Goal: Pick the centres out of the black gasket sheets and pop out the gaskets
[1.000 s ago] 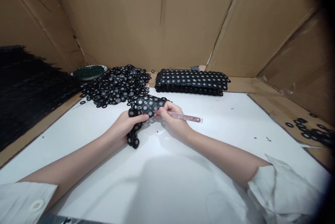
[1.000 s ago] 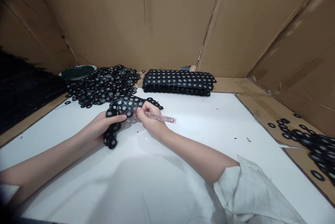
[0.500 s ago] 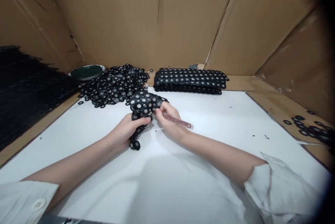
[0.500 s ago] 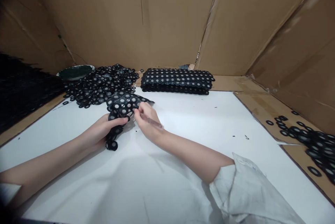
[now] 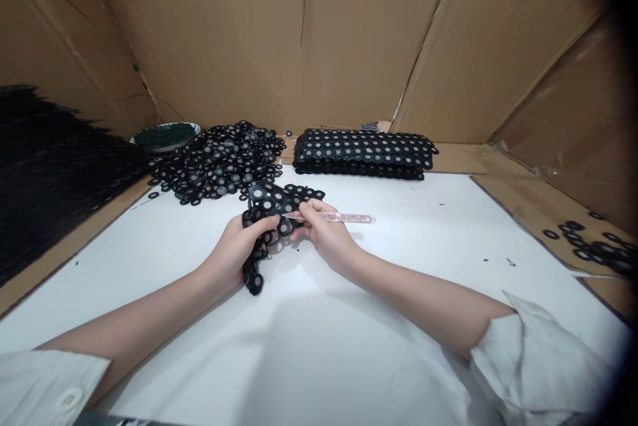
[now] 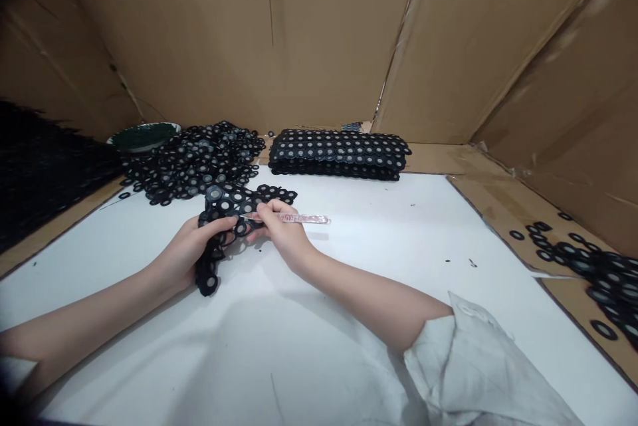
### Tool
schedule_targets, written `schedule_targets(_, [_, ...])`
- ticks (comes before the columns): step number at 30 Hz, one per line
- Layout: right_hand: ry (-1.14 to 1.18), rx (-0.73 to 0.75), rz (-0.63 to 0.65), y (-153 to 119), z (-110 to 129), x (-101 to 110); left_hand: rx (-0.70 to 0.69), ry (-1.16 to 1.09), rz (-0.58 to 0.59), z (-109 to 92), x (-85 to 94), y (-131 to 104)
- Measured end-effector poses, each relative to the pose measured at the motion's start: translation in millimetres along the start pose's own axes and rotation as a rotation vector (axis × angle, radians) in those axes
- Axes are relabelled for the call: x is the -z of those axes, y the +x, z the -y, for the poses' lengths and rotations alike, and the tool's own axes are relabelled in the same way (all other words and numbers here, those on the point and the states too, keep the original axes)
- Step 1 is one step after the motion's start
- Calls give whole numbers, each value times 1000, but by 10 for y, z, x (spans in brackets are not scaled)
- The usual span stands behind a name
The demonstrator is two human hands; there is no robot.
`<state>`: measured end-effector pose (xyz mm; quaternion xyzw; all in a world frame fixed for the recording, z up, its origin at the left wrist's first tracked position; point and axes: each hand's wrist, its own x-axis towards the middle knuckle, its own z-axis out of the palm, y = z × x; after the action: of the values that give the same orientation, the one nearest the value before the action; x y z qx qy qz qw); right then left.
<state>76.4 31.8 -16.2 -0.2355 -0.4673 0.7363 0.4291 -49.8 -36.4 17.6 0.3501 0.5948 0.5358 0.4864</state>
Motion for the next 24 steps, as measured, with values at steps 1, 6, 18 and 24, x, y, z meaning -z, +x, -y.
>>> schedule_targets(1, [-45,31,-11,-5,10,4,6,-12,7,-5,1,-1])
schedule_targets(6, [-377,173,15,-77,81,8,23,-39,4,-44,-3,-1])
schedule_targets(18, [-799,340,-72,-78,171,5,63,26,70,-32,-46,-83])
schedule_targets(24, [-135,68,-63,76,103,91,134,-102,137,-20,-7,-27])
